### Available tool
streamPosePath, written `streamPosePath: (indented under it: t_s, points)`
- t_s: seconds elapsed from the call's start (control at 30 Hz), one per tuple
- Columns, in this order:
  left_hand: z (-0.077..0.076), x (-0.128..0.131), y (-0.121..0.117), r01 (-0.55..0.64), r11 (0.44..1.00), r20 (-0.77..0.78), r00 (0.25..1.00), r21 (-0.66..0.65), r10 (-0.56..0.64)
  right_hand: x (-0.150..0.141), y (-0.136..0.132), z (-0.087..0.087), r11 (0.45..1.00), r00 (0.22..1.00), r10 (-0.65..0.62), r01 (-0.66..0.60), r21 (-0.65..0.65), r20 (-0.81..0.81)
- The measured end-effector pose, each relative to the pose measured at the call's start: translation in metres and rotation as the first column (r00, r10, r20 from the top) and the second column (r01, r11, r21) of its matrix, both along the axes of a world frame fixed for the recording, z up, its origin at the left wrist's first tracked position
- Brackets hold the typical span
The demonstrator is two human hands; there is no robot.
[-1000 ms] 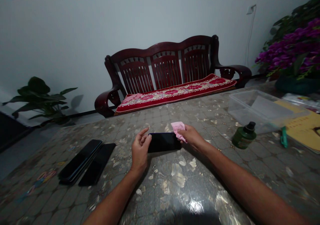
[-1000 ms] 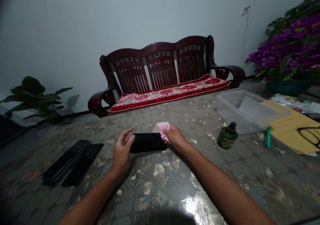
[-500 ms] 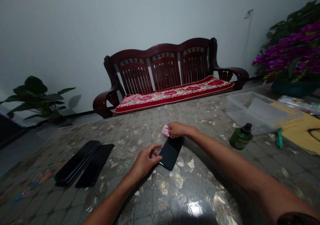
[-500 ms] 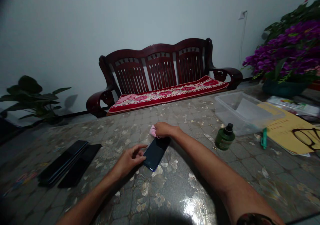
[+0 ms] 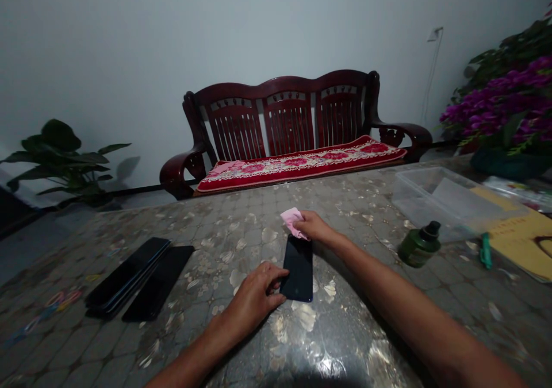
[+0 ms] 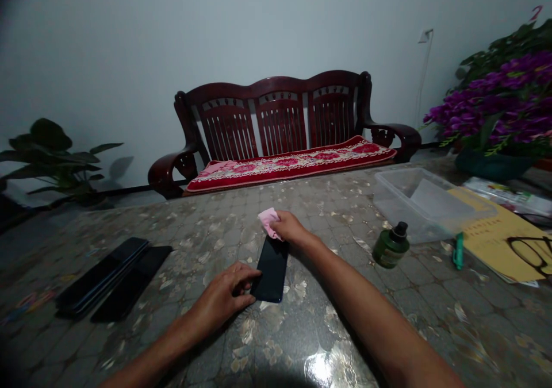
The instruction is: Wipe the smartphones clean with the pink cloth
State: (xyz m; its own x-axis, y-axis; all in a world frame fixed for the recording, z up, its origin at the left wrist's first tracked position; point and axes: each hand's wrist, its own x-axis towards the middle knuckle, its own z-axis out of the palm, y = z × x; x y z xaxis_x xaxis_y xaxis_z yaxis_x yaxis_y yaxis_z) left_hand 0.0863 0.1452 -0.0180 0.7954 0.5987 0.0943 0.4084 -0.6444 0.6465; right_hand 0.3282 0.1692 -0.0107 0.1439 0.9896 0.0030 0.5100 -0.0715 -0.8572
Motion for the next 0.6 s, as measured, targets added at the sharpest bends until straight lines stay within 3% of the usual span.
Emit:
streamPosePath:
  t_s: [0.07,0.17,0.3,0.47,0.6]
  points:
    - [0.000,-0.001,-0.003,0.009,0.999,-0.005,1.000,0.033,-0.008,0.009,-0.017,0.002,0.997,0.998,-0.046,0.044,0.059,0.036]
    - [-0.001,0.000,-0.009,0.026,0.995,-0.002,1.000,0.095,-0.026,0.019,-0.043,0.003,0.961,0.928,-0.131,0.034,0.273,0.347]
    - [-0.005,0.002,-0.016,0.081,0.957,0.002,0.996,0.279,-0.085,0.018,-0.064,-0.002,0.974,0.823,-0.019,-0.112,0.196,0.568]
    - [-0.015,0.002,-0.020,0.112,0.842,-0.025,0.993,0.527,-0.116,0.013,-0.068,-0.009,0.970,0.793,0.009,-0.156,0.188,0.610]
    - [-0.018,0.002,-0.021,0.118,0.804,0.022,0.987,0.583,-0.161,0.008,-0.077,-0.012,0.955,0.826,0.033,-0.192,0.225,0.563]
